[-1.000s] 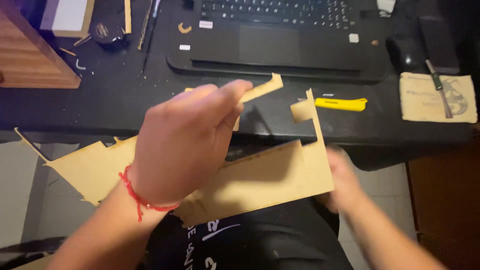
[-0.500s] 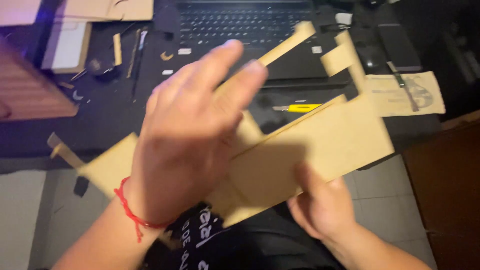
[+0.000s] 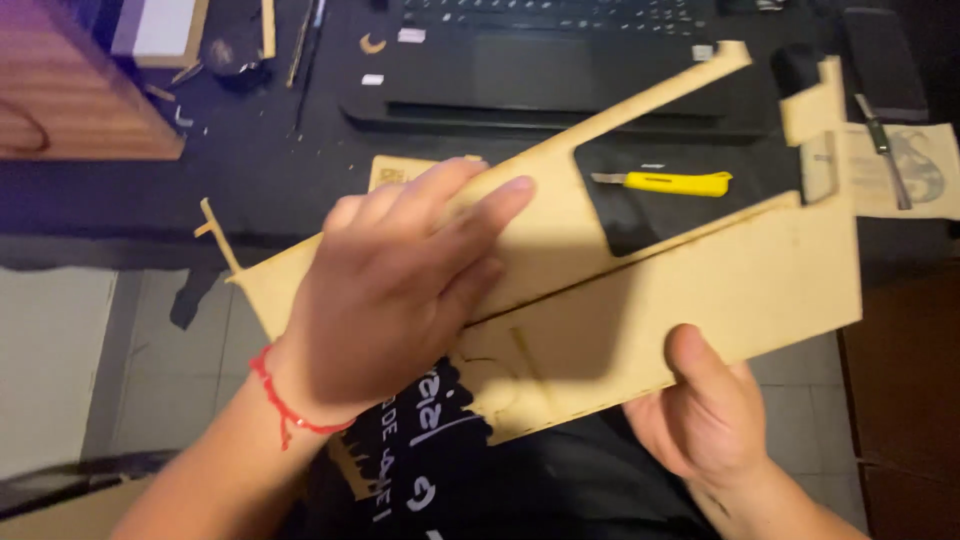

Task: Using a utility knife to score and separate laser-cut wooden components from a sheet.

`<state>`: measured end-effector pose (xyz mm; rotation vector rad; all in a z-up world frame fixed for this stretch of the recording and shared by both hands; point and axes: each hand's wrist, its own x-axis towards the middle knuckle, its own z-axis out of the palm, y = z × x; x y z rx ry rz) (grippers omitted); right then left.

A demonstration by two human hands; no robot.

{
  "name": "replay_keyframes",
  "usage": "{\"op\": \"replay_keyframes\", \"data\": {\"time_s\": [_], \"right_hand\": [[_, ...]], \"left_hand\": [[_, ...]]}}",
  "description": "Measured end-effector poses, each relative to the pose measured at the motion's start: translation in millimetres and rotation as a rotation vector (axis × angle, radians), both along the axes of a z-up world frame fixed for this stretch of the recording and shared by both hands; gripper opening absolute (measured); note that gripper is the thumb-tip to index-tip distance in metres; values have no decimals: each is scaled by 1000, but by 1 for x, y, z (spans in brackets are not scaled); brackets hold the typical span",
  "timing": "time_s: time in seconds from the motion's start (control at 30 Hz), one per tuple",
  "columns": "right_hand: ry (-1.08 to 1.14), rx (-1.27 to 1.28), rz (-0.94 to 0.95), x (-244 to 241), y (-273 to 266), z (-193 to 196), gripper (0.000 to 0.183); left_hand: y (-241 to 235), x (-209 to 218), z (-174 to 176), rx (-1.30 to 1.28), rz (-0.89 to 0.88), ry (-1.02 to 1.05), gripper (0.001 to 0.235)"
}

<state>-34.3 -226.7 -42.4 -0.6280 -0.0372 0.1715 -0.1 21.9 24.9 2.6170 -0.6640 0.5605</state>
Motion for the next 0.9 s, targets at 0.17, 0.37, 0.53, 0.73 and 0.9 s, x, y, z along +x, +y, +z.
{"op": "replay_keyframes", "data": {"time_s": [0.17, 0.37, 0.53, 0.73, 0.9], "right_hand": [[3, 2, -55, -6, -15, -9, 68], [-102, -180, -176, 3, -25, 5, 60], [-99, -74, -11, 9, -18, 12, 56], [-121, 114, 121, 3, -1, 10, 53], [-113, 76, 130, 9, 0, 20, 48]], "left_hand": [[-1, 3, -17, -7, -69, -4, 40], [-6, 7, -15, -365, -254, 179, 42], [-6, 6, 0, -304, -87, 80, 36], [-6, 9, 28, -250, -57, 47, 45], [-11, 18, 35, -219, -13, 28, 44]]}}
